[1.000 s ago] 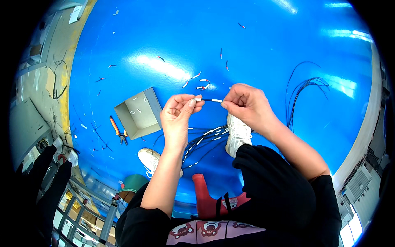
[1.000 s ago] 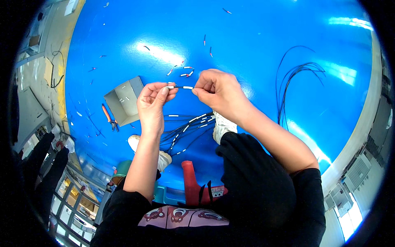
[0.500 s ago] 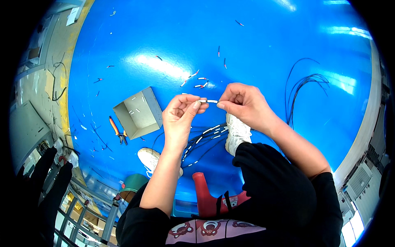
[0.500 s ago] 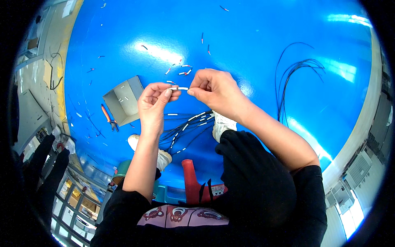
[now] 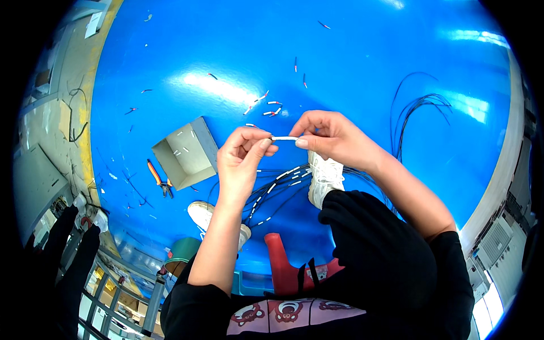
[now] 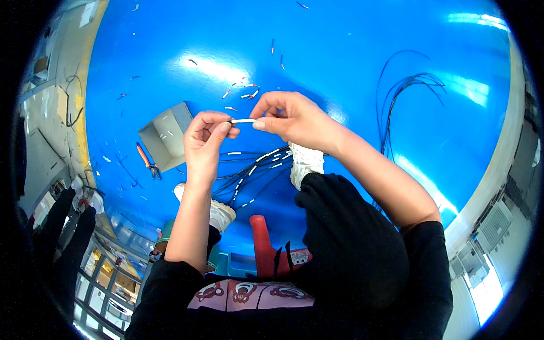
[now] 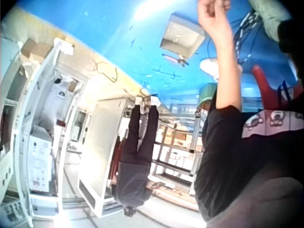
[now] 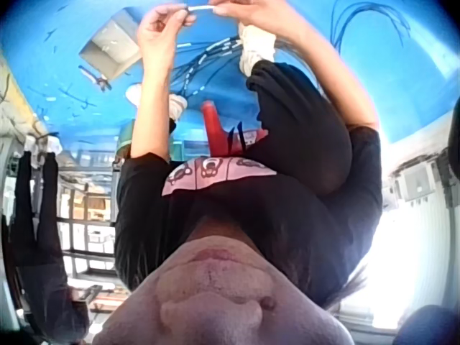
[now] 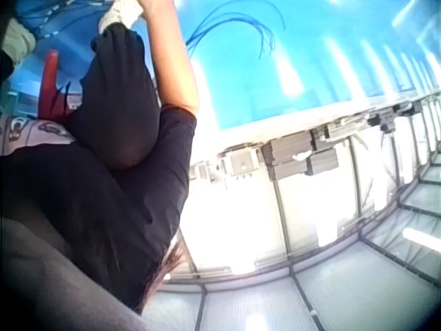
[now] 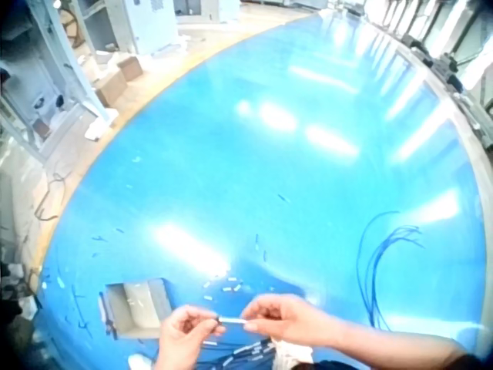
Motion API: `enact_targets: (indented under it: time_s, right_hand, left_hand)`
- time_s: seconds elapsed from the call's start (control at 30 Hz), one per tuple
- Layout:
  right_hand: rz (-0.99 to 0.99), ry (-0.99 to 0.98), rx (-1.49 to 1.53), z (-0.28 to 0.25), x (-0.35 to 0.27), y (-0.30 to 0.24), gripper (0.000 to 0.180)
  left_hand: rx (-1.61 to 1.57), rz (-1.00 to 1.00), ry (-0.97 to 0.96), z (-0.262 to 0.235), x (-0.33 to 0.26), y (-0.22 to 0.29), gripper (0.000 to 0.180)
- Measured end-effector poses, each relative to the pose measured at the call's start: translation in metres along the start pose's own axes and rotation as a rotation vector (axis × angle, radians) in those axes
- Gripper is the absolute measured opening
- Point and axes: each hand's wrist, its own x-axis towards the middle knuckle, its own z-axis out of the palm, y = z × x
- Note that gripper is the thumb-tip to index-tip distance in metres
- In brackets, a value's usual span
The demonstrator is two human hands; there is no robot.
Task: The person sits on a low stool and repeatedly picks up small white plastic sleeves from a tray, slides them onto individual black wires, and places the prepared wires onto a growing pile on the floor.
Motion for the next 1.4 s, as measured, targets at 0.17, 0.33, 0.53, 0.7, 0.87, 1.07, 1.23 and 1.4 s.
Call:
enact_targets:
  time_s: [0.17,0.33,0.53,0.7,0.87,1.07,1.23,1.4]
  right_hand:
    - [-0.199,-0.038,-0.037,0.008,0.011,0.015,0.021]
    - [-0.044,-0.118,-0.088,-0.011,0.014,0.015,0.023]
    - [0.05,-0.1,-0.151,-0.065,0.02,0.08,0.024]
    - [0.109,0.115,-0.177,-0.098,0.006,0.131,0.021]
    - [-0.103,0.583,-0.727,-0.119,-0.021,0.231,0.012]
    - [0.064,0.511,-0.656,-0.069,-0.049,0.244,0.014]
    - [-0.136,1.072,-0.846,-0.129,-0.047,0.241,0.02]
    - [0.32,1.193,-1.106,-0.205,-0.038,0.227,0.025]
  left_hand:
    - [0.663,0.491,-0.125,0.019,0.005,0.003,0.015]
    - [0.832,0.574,-0.135,0.013,0.017,0.015,0.016]
    - [0.909,0.445,0.115,-0.016,0.039,-0.013,0.007]
    - [1.089,0.28,0.186,-0.039,0.042,-0.045,0.007]
    - [1.31,0.151,0.007,-0.049,0.02,-0.074,0.009]
    - [1.705,-0.087,-0.491,-0.105,-0.054,-0.094,0.023]
    - [1.594,-0.198,-0.734,-0.112,-0.094,-0.116,0.017]
    - [1.697,-0.196,-0.551,-0.085,-0.058,-0.094,0.029]
